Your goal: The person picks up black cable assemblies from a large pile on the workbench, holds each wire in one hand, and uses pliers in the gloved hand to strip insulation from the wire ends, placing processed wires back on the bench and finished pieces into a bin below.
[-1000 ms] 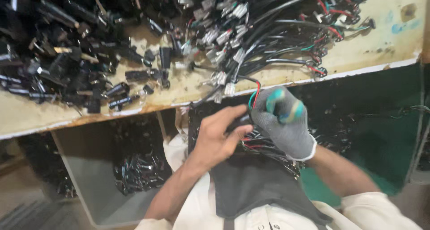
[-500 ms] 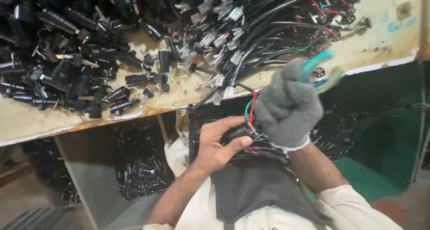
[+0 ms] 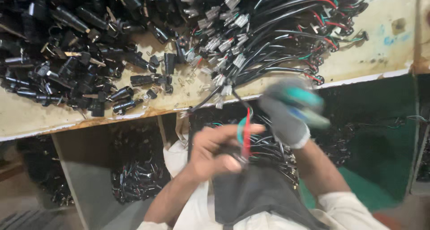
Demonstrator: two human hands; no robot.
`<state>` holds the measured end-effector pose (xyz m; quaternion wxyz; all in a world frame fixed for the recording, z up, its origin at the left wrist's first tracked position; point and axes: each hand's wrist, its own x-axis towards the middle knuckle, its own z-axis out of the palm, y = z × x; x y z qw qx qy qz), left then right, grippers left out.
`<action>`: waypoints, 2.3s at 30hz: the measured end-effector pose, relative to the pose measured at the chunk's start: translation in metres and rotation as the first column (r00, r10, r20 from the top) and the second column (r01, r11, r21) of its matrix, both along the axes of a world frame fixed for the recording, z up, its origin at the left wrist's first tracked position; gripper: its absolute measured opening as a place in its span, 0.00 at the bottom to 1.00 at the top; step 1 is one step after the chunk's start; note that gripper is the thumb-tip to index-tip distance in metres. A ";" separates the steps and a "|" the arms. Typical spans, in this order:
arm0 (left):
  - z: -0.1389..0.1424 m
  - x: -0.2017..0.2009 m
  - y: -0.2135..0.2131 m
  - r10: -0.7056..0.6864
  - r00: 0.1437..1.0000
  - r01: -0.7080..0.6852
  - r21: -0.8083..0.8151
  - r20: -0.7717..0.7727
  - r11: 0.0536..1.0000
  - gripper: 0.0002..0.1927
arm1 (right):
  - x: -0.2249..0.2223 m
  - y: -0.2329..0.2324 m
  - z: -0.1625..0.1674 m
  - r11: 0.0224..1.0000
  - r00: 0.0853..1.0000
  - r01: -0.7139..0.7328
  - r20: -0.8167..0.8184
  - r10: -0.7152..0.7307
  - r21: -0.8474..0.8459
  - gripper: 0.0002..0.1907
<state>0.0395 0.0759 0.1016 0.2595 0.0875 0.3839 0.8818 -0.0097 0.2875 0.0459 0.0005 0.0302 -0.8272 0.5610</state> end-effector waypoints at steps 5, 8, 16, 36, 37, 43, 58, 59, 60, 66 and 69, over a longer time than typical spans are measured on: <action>0.036 -0.009 0.051 -0.772 0.442 0.067 -0.842 -0.457 0.536 0.40 | -0.072 -0.036 0.026 0.997 0.998 -0.059 0.001 0.059 -0.057 0.04; 0.009 -0.004 0.035 -0.717 0.588 -0.170 -0.924 -0.375 0.343 0.46 | -0.076 -0.029 0.054 0.997 0.992 -0.054 0.113 0.060 -0.054 0.04; -0.027 0.054 0.049 -0.664 0.352 -0.137 -0.738 -0.660 0.660 0.40 | -0.074 -0.044 0.016 0.449 0.699 -0.411 -0.042 0.714 0.793 0.26; -0.014 0.066 -0.025 -0.802 0.364 -0.674 -0.728 -0.474 0.124 0.24 | -0.078 -0.015 0.068 0.700 0.681 -0.455 -0.292 0.672 0.550 0.34; -0.015 0.066 -0.029 -0.750 0.415 -0.670 -0.731 -0.515 0.131 0.24 | -0.075 0.004 0.076 0.745 0.725 -0.396 -0.315 0.613 0.537 0.29; -0.011 0.066 -0.024 -0.591 0.571 -0.295 -0.814 -0.571 0.501 0.21 | -0.073 0.045 0.061 0.522 0.885 -0.040 -0.212 0.415 0.852 0.18; -0.018 -0.031 -0.089 -0.300 0.606 -0.789 -0.506 -0.737 -0.350 0.18 | -0.021 -0.003 0.025 0.696 0.870 0.098 -0.401 0.287 0.711 0.18; -0.019 -0.034 -0.087 -0.264 0.594 -0.794 -0.500 -0.760 -0.346 0.16 | -0.022 -0.001 0.023 0.749 0.875 0.078 -0.405 0.264 0.658 0.20; -0.019 -0.038 -0.086 -0.240 0.574 -0.806 -0.488 -0.783 -0.335 0.14 | -0.025 -0.004 0.018 0.717 0.884 0.092 -0.388 0.260 0.691 0.19; -0.068 -0.105 -0.076 -0.285 0.702 -0.698 -0.549 -0.653 -0.461 0.14 | -0.037 0.001 0.007 0.750 0.887 0.086 -0.393 0.241 0.656 0.16; -0.081 -0.111 -0.086 -0.228 0.710 -0.697 -0.617 -0.667 -0.365 0.15 | -0.028 0.004 0.006 0.736 0.903 0.106 -0.374 0.209 0.668 0.16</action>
